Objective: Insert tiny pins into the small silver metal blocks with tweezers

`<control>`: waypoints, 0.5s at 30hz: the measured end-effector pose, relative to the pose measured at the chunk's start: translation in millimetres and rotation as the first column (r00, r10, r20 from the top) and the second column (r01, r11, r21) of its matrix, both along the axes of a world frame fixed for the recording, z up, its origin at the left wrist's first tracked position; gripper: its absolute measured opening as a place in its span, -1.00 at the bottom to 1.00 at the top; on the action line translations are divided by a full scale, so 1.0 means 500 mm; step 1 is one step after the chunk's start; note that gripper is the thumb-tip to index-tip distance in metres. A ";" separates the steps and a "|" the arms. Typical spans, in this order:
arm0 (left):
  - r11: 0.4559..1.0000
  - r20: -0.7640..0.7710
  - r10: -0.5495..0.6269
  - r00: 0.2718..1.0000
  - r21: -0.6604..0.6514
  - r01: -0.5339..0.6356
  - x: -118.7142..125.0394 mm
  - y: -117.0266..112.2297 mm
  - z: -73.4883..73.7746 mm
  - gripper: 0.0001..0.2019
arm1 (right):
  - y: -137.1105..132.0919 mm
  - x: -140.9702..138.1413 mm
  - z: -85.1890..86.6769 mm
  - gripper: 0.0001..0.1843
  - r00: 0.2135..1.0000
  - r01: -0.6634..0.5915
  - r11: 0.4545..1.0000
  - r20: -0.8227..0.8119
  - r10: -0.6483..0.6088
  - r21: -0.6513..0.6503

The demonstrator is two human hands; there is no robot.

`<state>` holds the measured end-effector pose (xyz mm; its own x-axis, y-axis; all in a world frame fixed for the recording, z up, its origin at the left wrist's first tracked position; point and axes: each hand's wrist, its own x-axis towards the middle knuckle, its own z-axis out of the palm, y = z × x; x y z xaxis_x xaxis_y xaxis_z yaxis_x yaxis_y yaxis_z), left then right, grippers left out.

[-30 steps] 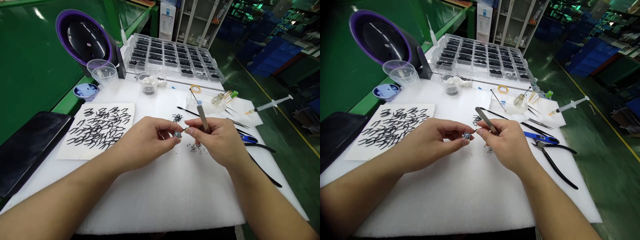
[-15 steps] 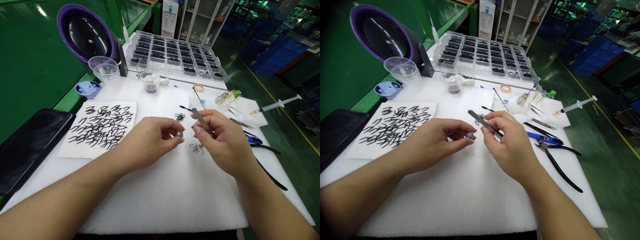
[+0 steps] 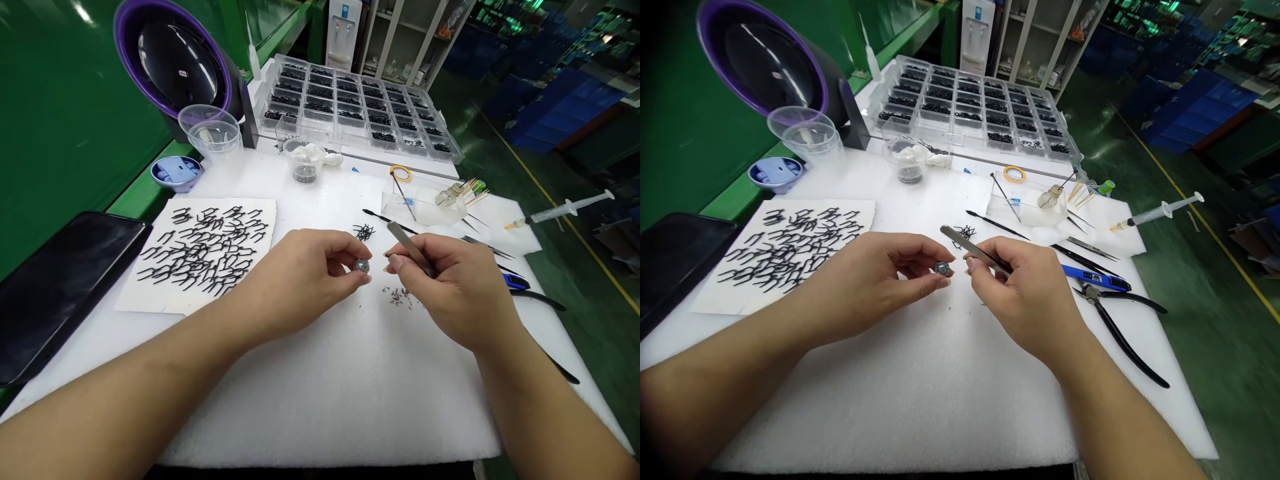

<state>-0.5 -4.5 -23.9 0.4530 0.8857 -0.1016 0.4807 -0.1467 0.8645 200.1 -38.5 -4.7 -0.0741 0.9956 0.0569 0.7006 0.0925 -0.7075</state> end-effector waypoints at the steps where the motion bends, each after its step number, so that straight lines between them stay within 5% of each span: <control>1: 1.000 0.004 0.002 1.000 -0.002 -0.002 0.000 0.000 0.000 -0.80 | 0.000 0.001 -0.001 -0.89 1.000 -0.002 1.000 0.006 0.002 -0.008; 8: 0.998 -0.024 0.023 0.999 0.056 -0.022 0.005 0.000 -0.001 -0.80 | -0.008 -0.003 -0.002 -0.92 0.999 0.051 0.998 -0.021 -0.050 0.037; 15: 0.991 -0.091 0.009 0.996 0.136 0.003 0.010 -0.003 0.002 -0.85 | -0.017 -0.021 0.002 -0.86 0.997 0.058 0.996 0.064 -0.053 -0.071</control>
<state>4.5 -6.0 -23.1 0.4445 0.8955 -0.0207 0.5576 -0.2585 0.7889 189.5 -47.1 -3.6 -0.0197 0.9996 -0.0192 0.7459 0.0019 -0.6661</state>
